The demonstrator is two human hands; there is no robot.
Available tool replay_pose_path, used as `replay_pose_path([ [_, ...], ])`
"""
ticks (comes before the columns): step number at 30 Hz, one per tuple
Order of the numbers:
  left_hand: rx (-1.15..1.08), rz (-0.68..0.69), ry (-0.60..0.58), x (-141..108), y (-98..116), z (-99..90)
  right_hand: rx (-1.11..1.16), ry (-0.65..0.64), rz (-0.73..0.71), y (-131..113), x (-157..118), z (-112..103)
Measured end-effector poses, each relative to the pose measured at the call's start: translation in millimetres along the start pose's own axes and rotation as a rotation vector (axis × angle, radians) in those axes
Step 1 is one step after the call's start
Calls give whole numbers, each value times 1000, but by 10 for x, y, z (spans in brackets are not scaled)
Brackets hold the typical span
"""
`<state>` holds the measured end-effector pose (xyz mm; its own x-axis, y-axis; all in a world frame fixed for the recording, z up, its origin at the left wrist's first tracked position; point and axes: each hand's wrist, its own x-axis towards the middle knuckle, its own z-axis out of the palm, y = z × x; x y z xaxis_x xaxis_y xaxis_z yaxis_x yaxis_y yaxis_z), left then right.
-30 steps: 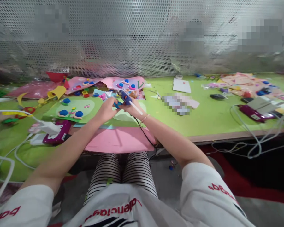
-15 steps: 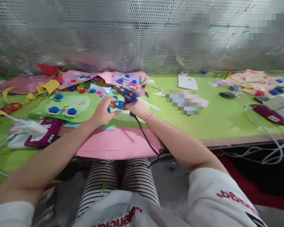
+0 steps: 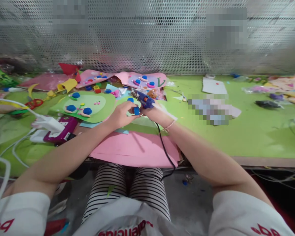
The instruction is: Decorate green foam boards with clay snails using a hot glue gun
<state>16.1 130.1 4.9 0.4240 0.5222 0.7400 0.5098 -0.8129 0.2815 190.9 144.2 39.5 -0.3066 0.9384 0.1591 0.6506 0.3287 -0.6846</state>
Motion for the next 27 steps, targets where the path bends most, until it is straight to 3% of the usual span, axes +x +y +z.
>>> replay_pose_path([
  [7, -2, -54, 42, -2, 37, 47, 64, 36, 64, -44, -45, -22],
  [16, -314, -261, 98, 16, 71, 48, 613, -10, -15, -22, -89, -86],
  [20, -369, -255, 46, -4, 25, 64, 518, -17, 33, -66, -91, -121],
  [27, -205, -163, -57, -19, -36, 38, 297, -18, 48, -60, -97, -102],
])
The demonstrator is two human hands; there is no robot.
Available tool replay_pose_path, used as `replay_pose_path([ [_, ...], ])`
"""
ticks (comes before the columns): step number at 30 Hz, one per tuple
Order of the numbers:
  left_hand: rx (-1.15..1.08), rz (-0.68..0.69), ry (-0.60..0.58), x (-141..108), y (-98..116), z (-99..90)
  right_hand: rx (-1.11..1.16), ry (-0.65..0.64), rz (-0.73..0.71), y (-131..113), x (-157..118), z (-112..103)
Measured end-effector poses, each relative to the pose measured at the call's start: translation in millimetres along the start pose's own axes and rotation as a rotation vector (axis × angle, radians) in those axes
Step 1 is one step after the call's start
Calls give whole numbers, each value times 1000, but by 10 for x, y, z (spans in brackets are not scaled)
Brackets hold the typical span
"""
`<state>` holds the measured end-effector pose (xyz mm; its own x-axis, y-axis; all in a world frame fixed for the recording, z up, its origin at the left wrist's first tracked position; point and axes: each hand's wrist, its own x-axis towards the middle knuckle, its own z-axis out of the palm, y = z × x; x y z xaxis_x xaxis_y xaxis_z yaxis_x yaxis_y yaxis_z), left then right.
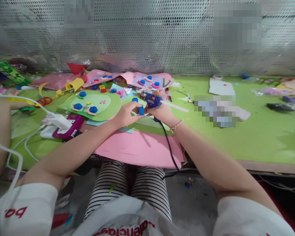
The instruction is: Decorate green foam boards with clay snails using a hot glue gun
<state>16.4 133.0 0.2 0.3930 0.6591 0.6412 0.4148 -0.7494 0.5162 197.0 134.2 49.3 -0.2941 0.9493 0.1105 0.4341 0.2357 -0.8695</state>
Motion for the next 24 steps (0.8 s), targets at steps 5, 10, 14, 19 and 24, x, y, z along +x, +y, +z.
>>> replay_pose_path([
  [5, 105, 92, 26, -5, 10, -12, -58, -3, 7, 23, -14, 23],
  [10, 178, 143, 54, -10, 5, -11, -137, 50, 41, -39, -21, 33],
  [14, 213, 173, -4, -9, 1, -22, -144, 59, 35, -45, 2, 31],
  [19, 246, 193, -27, -2, 24, -30, -142, 90, 6, 7, 23, 52],
  [24, 174, 118, 90, 4, 39, 14, -128, 108, 3, -10, -10, 69],
])
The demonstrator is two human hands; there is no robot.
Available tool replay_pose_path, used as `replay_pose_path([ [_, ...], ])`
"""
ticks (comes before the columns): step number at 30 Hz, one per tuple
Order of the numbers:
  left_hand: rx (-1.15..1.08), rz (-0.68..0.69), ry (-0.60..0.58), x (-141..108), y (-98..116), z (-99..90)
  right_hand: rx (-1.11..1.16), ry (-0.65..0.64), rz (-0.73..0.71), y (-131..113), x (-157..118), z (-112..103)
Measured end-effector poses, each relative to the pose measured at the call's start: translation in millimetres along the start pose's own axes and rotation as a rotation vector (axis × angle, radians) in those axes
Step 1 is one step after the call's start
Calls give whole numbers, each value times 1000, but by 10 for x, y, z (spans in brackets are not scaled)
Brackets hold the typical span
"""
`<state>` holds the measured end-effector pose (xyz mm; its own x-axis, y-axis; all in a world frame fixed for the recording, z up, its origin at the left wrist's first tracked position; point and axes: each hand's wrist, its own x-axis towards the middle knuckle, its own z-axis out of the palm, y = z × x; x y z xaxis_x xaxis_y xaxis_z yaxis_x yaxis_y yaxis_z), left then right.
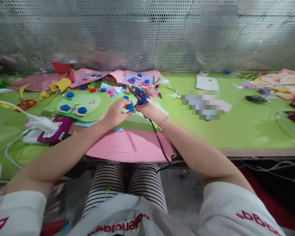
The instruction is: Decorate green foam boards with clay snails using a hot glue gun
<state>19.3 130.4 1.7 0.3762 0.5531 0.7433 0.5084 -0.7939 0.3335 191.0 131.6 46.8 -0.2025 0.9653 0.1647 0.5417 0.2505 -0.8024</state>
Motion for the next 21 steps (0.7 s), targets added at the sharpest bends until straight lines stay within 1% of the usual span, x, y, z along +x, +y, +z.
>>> replay_pose_path([
  [3, -200, -155, 58, 4, -6, 28, 73, -15, -31, 5, -18, -15],
  [6, -420, -338, 46, 8, -32, 46, 109, -22, -45, 27, -14, -32],
  [8, -519, -403, 24, 11, -54, 55, 113, -27, -53, 39, -3, -36],
  [11, -599, -427, -12, 20, -80, 65, 103, -18, -60, 45, 9, -25],
  [15, -597, -431, -12, 34, -97, 57, 139, -3, -59, 46, 10, -10],
  [18, -547, -442, 4, 39, -119, 40, 323, 2, -16, 73, 54, -45],
  [21, -526, -469, 22, 40, -161, 26, 573, 94, -34, 160, 182, -153],
])
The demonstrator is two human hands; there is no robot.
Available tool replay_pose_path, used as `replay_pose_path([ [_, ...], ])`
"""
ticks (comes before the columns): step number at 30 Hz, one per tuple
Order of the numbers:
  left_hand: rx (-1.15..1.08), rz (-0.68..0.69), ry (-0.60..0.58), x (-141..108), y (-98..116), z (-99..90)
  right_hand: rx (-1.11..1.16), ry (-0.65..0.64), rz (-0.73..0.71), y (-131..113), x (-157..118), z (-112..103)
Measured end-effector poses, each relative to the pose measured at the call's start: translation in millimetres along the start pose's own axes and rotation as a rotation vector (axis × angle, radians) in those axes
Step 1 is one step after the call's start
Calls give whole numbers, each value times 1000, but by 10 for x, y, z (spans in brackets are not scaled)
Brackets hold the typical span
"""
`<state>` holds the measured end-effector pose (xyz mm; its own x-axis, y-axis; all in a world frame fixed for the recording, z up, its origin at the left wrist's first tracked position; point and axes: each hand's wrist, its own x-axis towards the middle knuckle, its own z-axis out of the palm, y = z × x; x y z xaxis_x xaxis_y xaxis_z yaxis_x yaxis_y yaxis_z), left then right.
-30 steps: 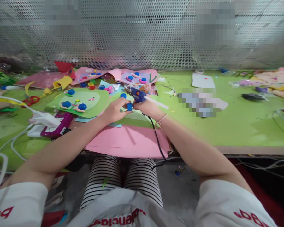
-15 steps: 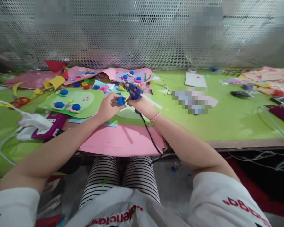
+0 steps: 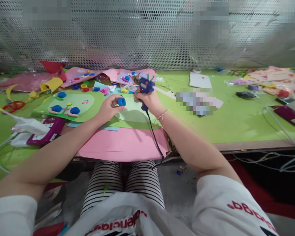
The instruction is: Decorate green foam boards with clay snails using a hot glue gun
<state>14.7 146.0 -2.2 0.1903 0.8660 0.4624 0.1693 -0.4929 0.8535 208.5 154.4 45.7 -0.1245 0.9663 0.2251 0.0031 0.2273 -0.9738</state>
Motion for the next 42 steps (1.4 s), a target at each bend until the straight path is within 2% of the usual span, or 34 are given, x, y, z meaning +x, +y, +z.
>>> replay_pose_path([
  [2, -35, -55, 20, 17, -20, -19, 124, 96, -48, 36, 130, -132],
  [6, -202, -190, 85, 50, -28, -41, 320, 426, 52, 155, 373, -418],
  [8, -300, -224, 111, 55, -2, -42, 384, 549, 103, 213, 449, -524],
  [11, -431, -267, 127, 42, 72, -37, 497, 615, 138, 260, 500, -603],
  [15, -544, -335, 118, 15, 167, -27, 585, 627, 171, 230, 475, -566],
  [19, -645, -417, 126, 9, 220, -15, 429, 522, 139, 143, 346, -403],
  [22, -709, -493, 140, 11, 251, -7, 311, 253, 76, 76, 199, -254],
  [25, -747, -535, 160, 18, 274, -16, 231, -49, 100, 24, 59, -138],
  [29, -775, -588, 193, 34, 273, -46, 142, -284, 73, 7, -56, -82],
  [31, -750, -573, 191, 36, 259, -51, 80, -342, 24, 20, -81, -85],
  [35, -573, -438, 204, 33, 207, -34, -40, -375, 4, 68, -92, -92],
  [39, -135, -281, 283, 49, 119, -49, -96, -362, 4, 123, -73, -78],
  [42, 98, -180, 266, 68, 49, -98, -135, -349, 24, 149, -56, -71],
])
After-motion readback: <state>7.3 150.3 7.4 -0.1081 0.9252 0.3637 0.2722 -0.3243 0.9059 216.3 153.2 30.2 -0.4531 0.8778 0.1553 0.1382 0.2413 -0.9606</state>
